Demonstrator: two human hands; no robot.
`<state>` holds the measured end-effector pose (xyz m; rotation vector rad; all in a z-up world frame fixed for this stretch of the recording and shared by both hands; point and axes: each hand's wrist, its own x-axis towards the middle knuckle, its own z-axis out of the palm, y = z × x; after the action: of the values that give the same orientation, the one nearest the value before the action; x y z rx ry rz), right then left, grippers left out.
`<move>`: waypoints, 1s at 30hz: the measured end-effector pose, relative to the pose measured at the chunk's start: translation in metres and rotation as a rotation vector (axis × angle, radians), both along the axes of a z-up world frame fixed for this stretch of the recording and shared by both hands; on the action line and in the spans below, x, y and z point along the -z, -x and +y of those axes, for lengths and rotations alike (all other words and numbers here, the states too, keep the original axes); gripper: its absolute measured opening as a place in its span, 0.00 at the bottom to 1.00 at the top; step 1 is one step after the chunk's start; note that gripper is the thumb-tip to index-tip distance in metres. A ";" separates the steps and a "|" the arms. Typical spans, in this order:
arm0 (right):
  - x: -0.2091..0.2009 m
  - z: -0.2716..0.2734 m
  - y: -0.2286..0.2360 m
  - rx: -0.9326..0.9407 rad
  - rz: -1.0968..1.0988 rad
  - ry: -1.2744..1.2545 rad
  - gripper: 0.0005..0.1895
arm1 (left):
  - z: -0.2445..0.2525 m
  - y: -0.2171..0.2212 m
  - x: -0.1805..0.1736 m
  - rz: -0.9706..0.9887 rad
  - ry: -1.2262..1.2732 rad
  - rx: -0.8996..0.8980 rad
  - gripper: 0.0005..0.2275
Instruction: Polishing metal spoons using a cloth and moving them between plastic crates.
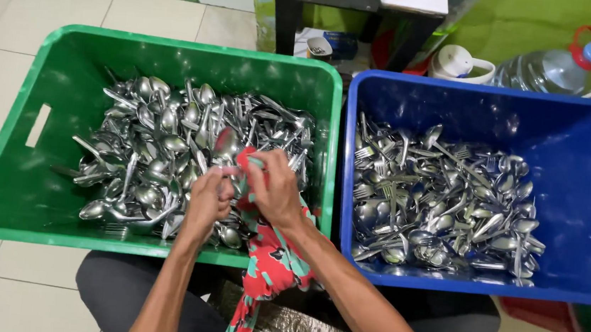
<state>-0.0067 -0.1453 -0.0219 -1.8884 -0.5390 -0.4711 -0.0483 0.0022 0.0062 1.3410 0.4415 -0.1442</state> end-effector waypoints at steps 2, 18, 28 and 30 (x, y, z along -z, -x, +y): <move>0.015 0.008 0.006 0.004 -0.088 0.136 0.07 | -0.008 0.009 0.045 0.035 -0.132 0.027 0.16; 0.013 -0.005 -0.020 0.132 -0.027 0.093 0.06 | -0.037 0.069 -0.025 -0.227 -0.710 0.102 0.11; -0.004 -0.004 0.015 -0.063 0.655 -0.117 0.13 | -0.026 0.038 -0.052 -0.121 -0.845 0.085 0.19; -0.030 -0.003 0.026 -0.200 0.668 -0.089 0.21 | -0.013 0.019 -0.057 -0.110 -0.579 0.053 0.28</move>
<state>-0.0327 -0.1483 0.0086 -1.7484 -0.2459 0.2655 -0.0670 -0.0110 0.0635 1.9197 0.3671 0.0187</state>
